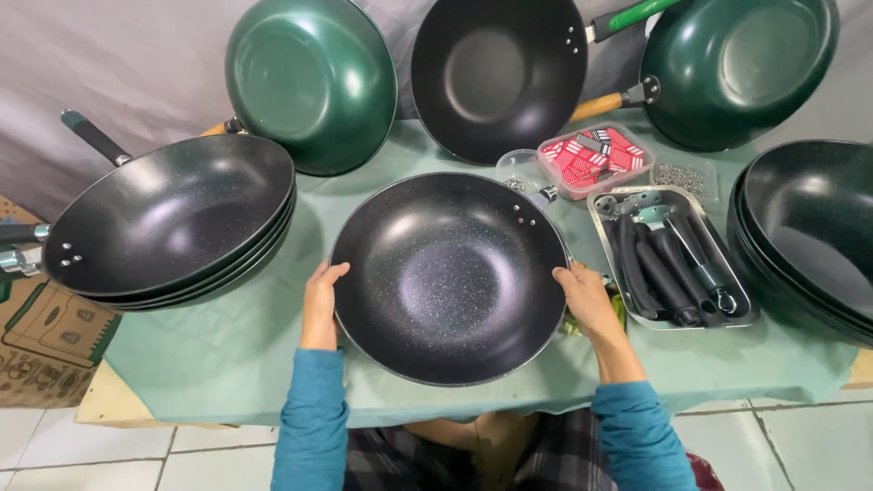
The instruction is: Attaching a handle to a wok using a screwdriver and screws.
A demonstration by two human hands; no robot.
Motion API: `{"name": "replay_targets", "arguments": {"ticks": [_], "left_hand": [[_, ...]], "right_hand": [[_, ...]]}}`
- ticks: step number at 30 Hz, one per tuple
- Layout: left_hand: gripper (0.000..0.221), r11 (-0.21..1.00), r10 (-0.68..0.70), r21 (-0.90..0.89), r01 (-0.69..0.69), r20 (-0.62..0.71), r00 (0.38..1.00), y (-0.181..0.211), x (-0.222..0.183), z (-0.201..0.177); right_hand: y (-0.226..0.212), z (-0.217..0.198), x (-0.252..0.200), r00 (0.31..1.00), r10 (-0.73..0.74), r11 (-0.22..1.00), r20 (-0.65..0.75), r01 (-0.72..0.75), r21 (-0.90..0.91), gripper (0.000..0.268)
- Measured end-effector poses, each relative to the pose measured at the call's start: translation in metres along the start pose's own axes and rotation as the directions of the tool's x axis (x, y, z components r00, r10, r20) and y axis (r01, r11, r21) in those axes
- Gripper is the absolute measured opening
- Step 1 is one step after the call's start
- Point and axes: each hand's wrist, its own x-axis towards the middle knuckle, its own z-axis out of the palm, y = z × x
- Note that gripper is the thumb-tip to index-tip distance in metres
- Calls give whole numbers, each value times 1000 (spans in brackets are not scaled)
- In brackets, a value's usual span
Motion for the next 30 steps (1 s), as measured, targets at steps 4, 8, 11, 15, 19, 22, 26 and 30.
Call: {"name": "replay_targets", "arguments": {"ticks": [4, 8, 11, 15, 19, 22, 26, 30], "left_hand": [[58, 988, -131, -73, 135, 48, 990, 78, -124, 58], [88, 967, -254, -3, 255, 72, 965, 92, -172, 82], [88, 954, -295, -11, 300, 142, 945, 47, -166, 82], [72, 952, -297, 27, 305, 324, 898, 20, -163, 100], [67, 949, -276, -51, 312, 352, 894, -14, -139, 122], [62, 893, -294, -235, 383, 339, 894, -22, -133, 133], [61, 869, -284, -321, 377, 299, 911, -37, -125, 132], [54, 859, -256, -372, 353, 285, 924, -100, -86, 122]], "right_hand": [[-37, 10, -32, 1000, -6, 1000, -14, 6, 10, 29], [-109, 31, -74, 995, -56, 995, -79, 62, 77, 29], [-104, 47, -72, 993, -73, 984, -94, 87, 156, 29], [-98, 73, -62, 999, 22, 919, -25, -10, 395, 31], [-99, 83, -57, 999, 22, 875, -33, -3, 485, 27], [-106, 81, -60, 1000, 10, 866, -25, 4, 501, 24], [-107, 83, -61, 1000, -3, 860, -11, 8, 511, 27], [-106, 89, -63, 1000, -26, 853, -2, 23, 521, 30]]}}
